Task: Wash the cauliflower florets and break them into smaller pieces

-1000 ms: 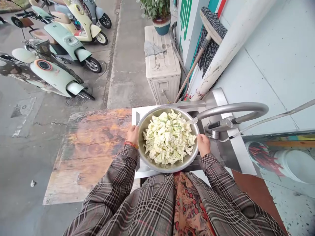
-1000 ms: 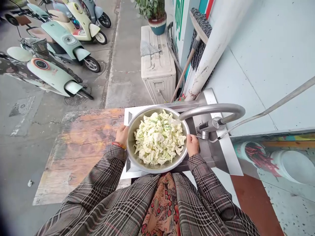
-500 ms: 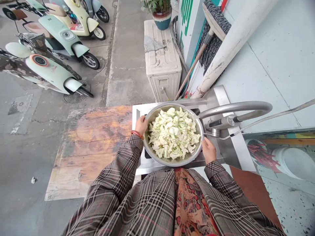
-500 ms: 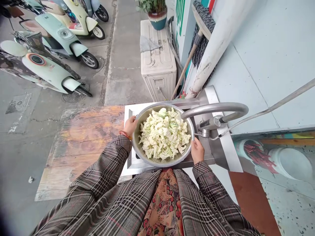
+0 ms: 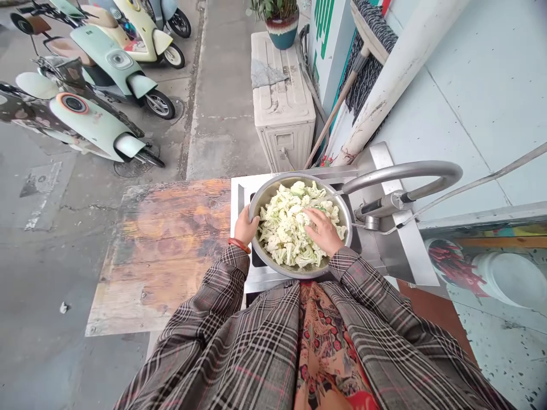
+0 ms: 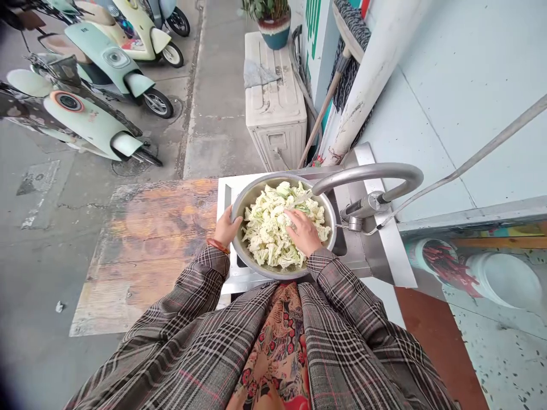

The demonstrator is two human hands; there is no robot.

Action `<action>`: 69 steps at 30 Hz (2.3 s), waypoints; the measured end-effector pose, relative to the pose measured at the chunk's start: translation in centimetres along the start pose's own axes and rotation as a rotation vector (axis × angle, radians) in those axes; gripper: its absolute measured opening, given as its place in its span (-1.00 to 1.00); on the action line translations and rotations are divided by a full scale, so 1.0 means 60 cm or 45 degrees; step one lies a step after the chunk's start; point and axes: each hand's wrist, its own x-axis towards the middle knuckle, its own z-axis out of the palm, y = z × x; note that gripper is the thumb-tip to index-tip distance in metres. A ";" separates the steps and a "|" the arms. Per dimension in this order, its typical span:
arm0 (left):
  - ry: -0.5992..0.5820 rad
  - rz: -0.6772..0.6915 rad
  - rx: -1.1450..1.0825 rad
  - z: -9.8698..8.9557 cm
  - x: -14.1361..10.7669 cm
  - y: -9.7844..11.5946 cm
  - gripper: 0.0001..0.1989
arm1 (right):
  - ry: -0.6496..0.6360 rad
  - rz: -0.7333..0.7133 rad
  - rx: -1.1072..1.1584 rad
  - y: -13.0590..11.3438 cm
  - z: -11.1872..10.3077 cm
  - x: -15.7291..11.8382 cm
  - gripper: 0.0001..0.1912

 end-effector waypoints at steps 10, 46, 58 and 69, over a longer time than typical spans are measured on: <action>0.156 0.355 0.343 -0.002 -0.074 0.026 -0.39 | 0.329 0.724 0.950 0.034 0.016 0.000 -0.65; -0.105 0.456 0.352 0.071 -0.086 0.029 -0.41 | 0.009 0.506 -0.240 0.102 -0.044 0.017 -0.23; -0.304 0.415 0.254 0.092 -0.045 0.034 -0.22 | -0.246 -0.166 -0.249 -0.040 0.025 0.008 -0.42; -0.210 0.215 -0.070 0.049 0.039 0.037 -0.43 | 0.077 0.635 0.309 0.156 -0.028 0.060 -0.31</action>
